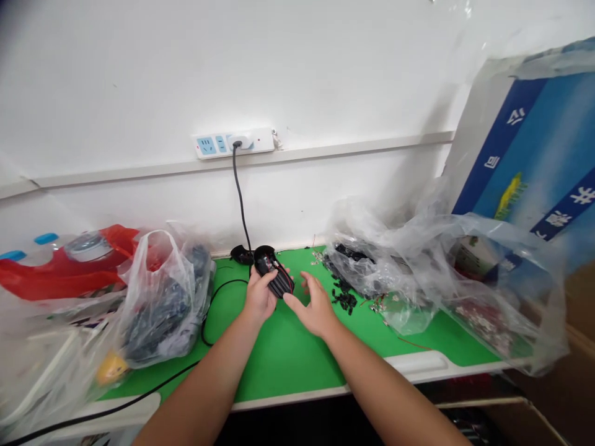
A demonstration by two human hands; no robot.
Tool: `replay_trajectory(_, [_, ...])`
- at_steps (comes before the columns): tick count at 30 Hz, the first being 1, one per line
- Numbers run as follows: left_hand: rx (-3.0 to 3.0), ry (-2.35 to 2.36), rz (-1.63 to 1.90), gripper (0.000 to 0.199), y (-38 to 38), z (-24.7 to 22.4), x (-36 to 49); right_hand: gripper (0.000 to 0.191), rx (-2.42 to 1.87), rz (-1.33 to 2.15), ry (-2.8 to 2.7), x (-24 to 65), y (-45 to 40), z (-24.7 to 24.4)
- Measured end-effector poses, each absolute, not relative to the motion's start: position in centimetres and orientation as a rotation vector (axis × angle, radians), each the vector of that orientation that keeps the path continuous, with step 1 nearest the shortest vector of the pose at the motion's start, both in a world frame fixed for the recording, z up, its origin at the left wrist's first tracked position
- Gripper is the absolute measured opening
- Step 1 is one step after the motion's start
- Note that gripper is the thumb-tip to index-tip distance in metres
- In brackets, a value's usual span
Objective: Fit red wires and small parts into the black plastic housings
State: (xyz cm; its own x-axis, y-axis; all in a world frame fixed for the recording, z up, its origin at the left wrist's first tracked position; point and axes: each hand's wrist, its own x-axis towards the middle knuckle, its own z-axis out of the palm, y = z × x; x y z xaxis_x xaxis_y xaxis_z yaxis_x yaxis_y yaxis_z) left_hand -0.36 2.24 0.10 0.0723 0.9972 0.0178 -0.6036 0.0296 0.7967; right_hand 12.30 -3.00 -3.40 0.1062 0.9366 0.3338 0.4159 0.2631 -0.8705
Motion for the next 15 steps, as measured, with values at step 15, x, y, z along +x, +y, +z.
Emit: replay_trajectory(15, [0.851,0.601,1.459,0.052,2.2,0.2,0.0,0.041,-1.276,1.111,-1.483,13.1,-3.1,-2.8])
